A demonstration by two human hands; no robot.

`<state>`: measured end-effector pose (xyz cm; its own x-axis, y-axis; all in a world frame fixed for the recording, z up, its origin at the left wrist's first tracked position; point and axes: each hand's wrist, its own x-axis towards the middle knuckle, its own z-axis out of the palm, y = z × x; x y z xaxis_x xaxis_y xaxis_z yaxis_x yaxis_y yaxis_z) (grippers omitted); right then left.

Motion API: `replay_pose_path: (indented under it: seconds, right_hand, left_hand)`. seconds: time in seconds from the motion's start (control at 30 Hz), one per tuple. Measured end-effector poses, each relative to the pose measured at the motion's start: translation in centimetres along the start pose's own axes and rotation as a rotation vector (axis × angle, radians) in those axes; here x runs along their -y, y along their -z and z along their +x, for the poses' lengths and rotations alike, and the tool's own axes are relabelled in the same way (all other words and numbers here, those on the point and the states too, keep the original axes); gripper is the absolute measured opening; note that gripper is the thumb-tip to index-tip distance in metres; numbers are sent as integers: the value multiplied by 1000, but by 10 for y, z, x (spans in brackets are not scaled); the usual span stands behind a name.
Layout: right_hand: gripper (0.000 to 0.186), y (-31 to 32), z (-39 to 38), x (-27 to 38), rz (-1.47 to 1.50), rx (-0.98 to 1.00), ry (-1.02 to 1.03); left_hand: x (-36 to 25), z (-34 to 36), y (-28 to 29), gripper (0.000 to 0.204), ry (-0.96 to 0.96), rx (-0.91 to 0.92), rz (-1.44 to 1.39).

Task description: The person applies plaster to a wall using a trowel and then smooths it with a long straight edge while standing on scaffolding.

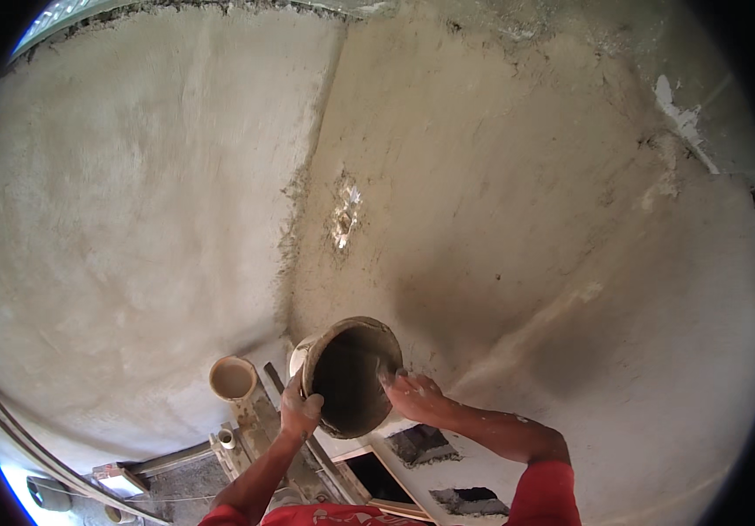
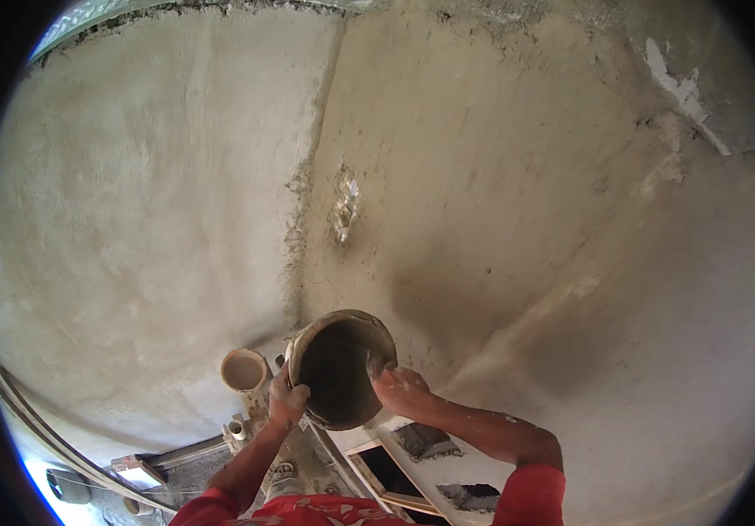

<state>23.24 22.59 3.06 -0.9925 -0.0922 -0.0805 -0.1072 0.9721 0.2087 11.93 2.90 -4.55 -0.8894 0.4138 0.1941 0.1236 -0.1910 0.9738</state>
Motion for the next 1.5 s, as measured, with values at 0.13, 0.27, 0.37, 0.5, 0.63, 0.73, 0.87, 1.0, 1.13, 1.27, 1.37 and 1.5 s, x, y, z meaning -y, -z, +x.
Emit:
replay_pose_path:
  seconds: [0.13, 0.27, 0.37, 0.5, 0.63, 0.73, 0.87, 1.0, 1.13, 1.27, 1.37, 1.5]
  right_hand:
    - [24, -48, -7, 1, -75, -143, 101]
    - [19, -33, -15, -3, 154, -81, 309]
    - [12, -7, 3, -3, 88, -8, 21]
    - [16, -17, 4, 1, 42, 45, 124]
    - [18, -5, 2, 8, 295, 384, -70]
    - [35, 39, 11, -3, 427, 260, -200]
    - [34, 49, 22, -32, 94, -63, -45]
    - [28, 48, 47, -16, -424, -116, -75]
    - [21, 3, 44, -43, -245, -26, -45]
    - [27, 2, 47, -42, 239, 107, -186]
    - [34, -29, 46, -33, 538, 59, -186]
    - [39, -41, 60, 2, 728, 29, -237]
  left_hand:
    - [12, 4, -7, 62, -68, -18, 116]
    - [19, 7, -6, 64, -40, -38, 199]
    - [12, 2, -5, 67, -53, -47, 232]
    - [-10, -2, -12, 70, -103, -41, 299]
    - [-12, -3, -13, 71, -167, -65, 410]
    - [-10, -5, -2, 73, -132, -64, 467]
    - [-24, 4, -2, 73, -203, -19, 459]
    - [-41, 14, -8, 73, -208, 11, 501]
    - [-43, 33, 3, 72, -325, 8, 447]
    - [-51, 41, 7, 72, -238, 48, 475]
    - [-53, 46, 9, 73, -233, 53, 525]
    - [-35, 51, 25, 69, -212, 33, 404]
